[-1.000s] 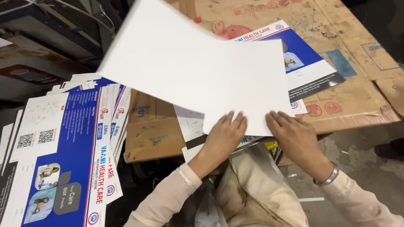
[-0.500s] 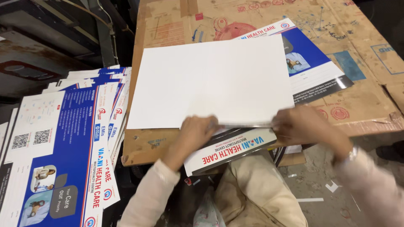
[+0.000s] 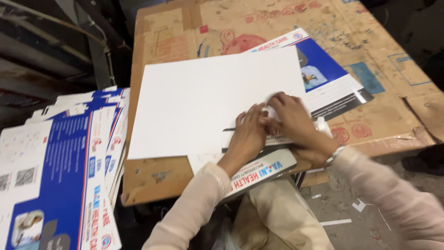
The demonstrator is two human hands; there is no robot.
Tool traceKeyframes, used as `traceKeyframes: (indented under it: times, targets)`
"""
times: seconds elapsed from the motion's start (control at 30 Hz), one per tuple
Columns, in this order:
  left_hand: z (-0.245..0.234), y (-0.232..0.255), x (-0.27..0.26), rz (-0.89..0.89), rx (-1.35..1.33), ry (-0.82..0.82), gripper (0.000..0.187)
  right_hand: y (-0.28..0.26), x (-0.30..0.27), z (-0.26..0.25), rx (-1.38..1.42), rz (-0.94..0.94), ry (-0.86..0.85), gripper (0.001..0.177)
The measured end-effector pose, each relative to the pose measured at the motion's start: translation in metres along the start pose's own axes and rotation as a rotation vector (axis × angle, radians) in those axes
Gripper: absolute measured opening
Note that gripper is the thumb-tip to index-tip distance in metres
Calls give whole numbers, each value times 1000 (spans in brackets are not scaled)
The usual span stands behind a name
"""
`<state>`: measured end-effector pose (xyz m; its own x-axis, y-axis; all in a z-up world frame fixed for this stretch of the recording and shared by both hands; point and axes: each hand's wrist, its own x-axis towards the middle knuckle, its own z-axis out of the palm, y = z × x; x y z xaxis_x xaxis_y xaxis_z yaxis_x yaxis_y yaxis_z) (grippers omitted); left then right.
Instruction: The person folds printed sheets of paper in half and then folds the edges inward to create a smaller, compact packet. They repeat this process for multiple sheets, stacking the finished items on the table.
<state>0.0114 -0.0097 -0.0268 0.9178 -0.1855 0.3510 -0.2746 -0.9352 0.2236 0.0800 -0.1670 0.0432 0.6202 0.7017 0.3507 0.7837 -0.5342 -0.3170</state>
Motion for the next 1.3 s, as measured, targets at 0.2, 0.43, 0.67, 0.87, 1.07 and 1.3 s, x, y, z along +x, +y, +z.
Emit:
traceKeyframes:
  times: [0.2,0.43,0.67,0.87,1.07,1.3]
  targets:
    - [-14,-2,-12,-58,-168,-59,65,-37,-2,55,173,-181,121,63]
    - [-25,-21,-12,-165,147,-116,58,3,-22,29,-165,-95,68,83]
    - [-51,-54,-42,-138,171,70,53,46,-63,-2,-224,165,22,77]
    - [-86,-37,-66,-6,-290,56,67,34,-105,-24,215,457,-10,42]
    - [-98,-37,-55,51,-27,326,27,-9,-141,-23,872,320,328,27]
    - [-79,-46,-9,-12,295,454,23,-65,-90,-10,62,-410,335,12]
